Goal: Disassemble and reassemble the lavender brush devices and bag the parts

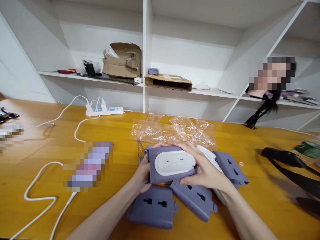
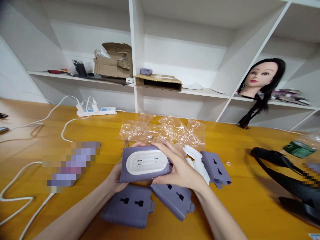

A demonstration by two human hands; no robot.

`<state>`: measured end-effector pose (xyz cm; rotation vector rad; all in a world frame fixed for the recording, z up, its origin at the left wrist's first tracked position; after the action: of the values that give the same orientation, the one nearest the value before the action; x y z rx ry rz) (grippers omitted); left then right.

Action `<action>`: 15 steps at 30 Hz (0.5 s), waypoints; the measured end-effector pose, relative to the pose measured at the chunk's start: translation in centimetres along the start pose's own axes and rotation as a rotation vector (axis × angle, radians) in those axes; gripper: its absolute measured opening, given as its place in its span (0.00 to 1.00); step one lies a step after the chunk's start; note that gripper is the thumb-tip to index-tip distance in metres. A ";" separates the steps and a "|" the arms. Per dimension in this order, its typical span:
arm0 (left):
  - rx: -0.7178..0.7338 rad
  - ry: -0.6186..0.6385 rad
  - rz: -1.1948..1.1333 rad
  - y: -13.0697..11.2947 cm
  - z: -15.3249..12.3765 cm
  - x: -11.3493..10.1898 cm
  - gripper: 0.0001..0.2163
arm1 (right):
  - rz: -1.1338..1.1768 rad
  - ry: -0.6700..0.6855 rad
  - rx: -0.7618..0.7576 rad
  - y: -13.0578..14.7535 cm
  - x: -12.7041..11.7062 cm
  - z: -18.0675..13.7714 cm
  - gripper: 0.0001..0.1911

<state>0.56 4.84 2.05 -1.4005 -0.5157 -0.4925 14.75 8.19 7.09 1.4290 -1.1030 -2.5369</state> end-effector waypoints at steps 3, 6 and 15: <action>0.005 0.012 0.001 0.0 -0.1 0.0 0.22 | 0.012 0.001 0.016 0.1 0.0 0.0 0.47; 0.009 0.013 -0.006 0.0 -0.2 -0.1 0.22 | 0.008 -0.005 0.017 0.0 0.1 -0.1 0.48; 0.049 0.043 0.014 -0.7 0.1 0.2 0.24 | 0.010 -0.007 0.030 -1.1 0.6 0.2 0.47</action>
<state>0.31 4.85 2.72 -1.3432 -0.4793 -0.4949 14.57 8.91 6.08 1.4184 -1.1505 -2.5321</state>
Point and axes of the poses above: each hand's wrist, its own z-axis towards the middle knuckle, its own x-axis out of the palm, y = z × x, the point moved 6 cm from there along z, towards the middle knuckle, and after that the axes turned 4 degrees about x, right-handed, at the moved point
